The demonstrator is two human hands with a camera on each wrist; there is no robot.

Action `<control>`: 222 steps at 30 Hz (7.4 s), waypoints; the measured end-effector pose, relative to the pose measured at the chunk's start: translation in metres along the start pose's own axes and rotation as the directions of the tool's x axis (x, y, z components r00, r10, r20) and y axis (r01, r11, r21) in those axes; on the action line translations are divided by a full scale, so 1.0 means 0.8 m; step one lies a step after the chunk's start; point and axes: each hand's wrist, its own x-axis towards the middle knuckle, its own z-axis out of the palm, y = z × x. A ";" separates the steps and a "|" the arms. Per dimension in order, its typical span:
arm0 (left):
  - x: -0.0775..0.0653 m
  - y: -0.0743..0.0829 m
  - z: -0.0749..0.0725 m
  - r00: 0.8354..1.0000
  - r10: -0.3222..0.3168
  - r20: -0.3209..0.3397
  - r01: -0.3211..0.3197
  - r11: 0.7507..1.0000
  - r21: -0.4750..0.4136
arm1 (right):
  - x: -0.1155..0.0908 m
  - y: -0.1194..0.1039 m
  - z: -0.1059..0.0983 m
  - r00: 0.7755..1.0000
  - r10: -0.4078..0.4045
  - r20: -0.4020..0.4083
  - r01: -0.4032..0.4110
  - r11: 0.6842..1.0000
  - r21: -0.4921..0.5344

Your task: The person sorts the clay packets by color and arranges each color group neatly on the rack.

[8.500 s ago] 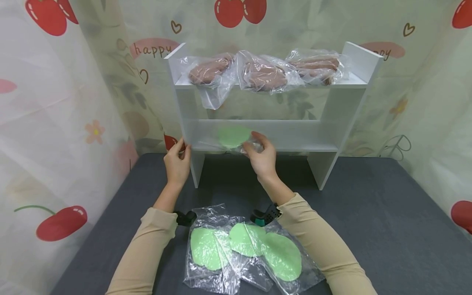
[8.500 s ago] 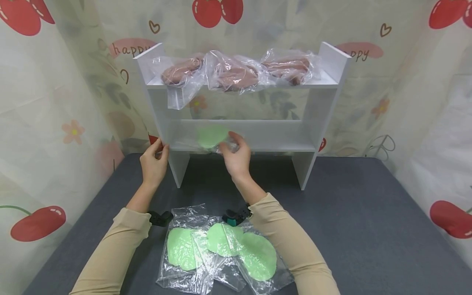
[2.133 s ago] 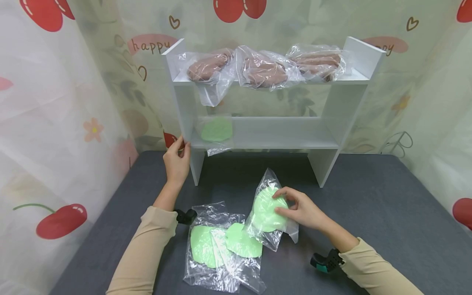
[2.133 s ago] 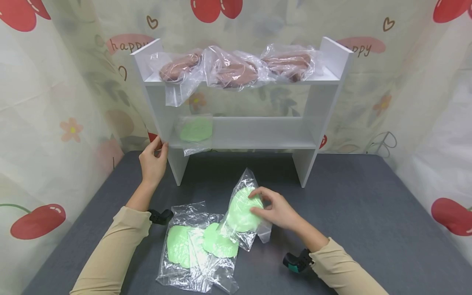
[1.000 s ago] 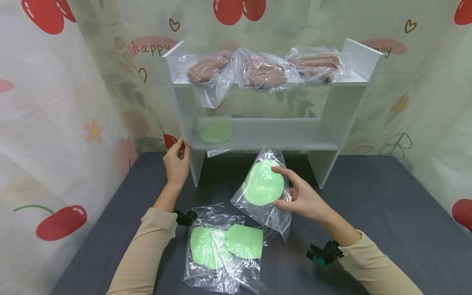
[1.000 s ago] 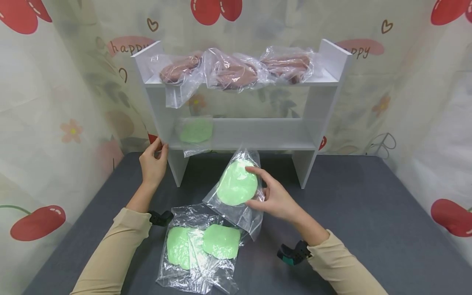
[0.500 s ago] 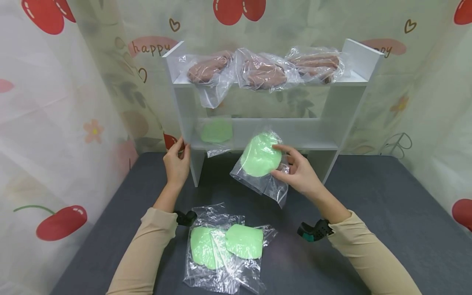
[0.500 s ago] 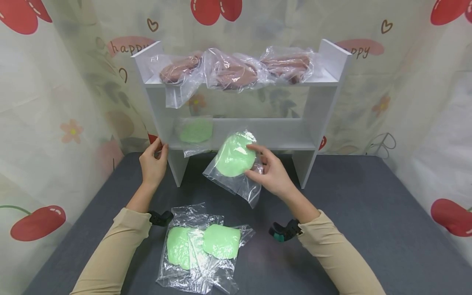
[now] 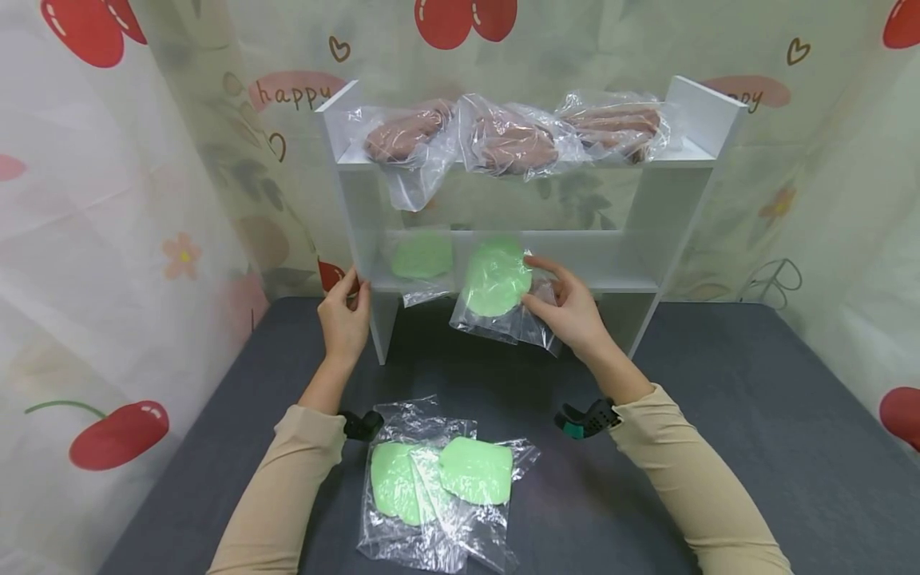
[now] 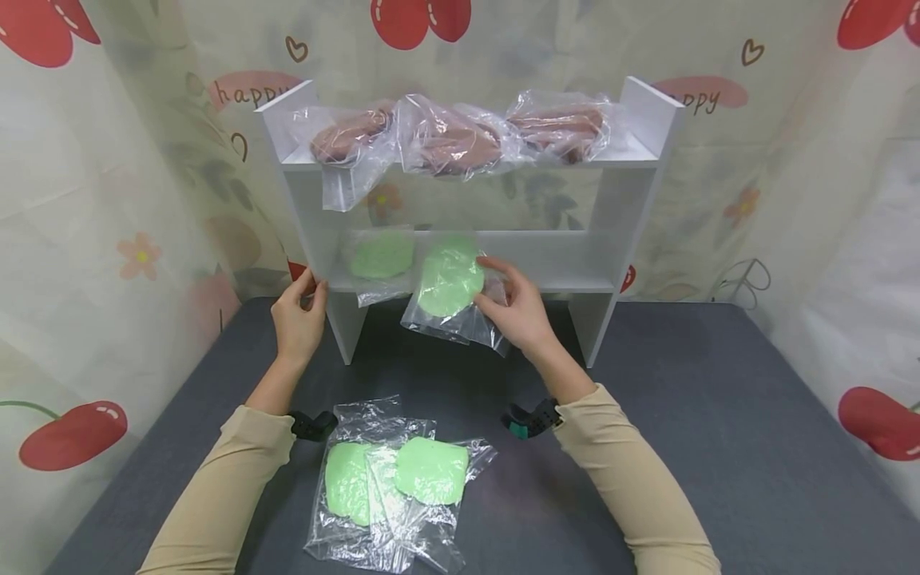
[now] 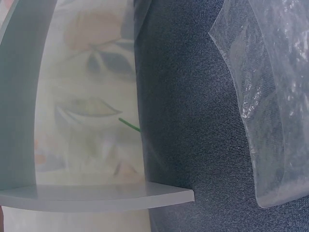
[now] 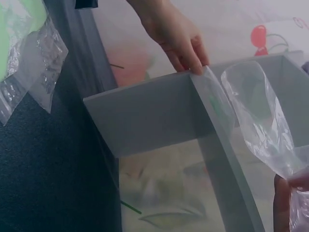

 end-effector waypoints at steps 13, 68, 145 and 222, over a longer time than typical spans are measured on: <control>0.000 -0.003 0.001 1.000 0.007 -0.003 -0.007 1.000 -0.006 | 0.024 -0.003 0.016 0.991 0.034 -0.131 -0.030 0.999 0.027; 0.000 -0.001 0.004 0.999 0.020 -0.037 -0.020 1.000 0.000 | 0.043 -0.025 0.011 0.991 0.053 -0.127 -0.080 0.973 -0.219; -0.001 -0.001 0.003 0.999 0.020 -0.034 -0.020 1.000 -0.004 | -0.125 0.079 0.079 0.732 0.114 0.671 0.093 0.960 -0.265; -0.001 -0.001 0.003 0.999 0.011 -0.035 -0.011 1.000 -0.011 | -0.095 0.016 -0.011 0.788 -0.196 0.583 0.182 0.980 0.084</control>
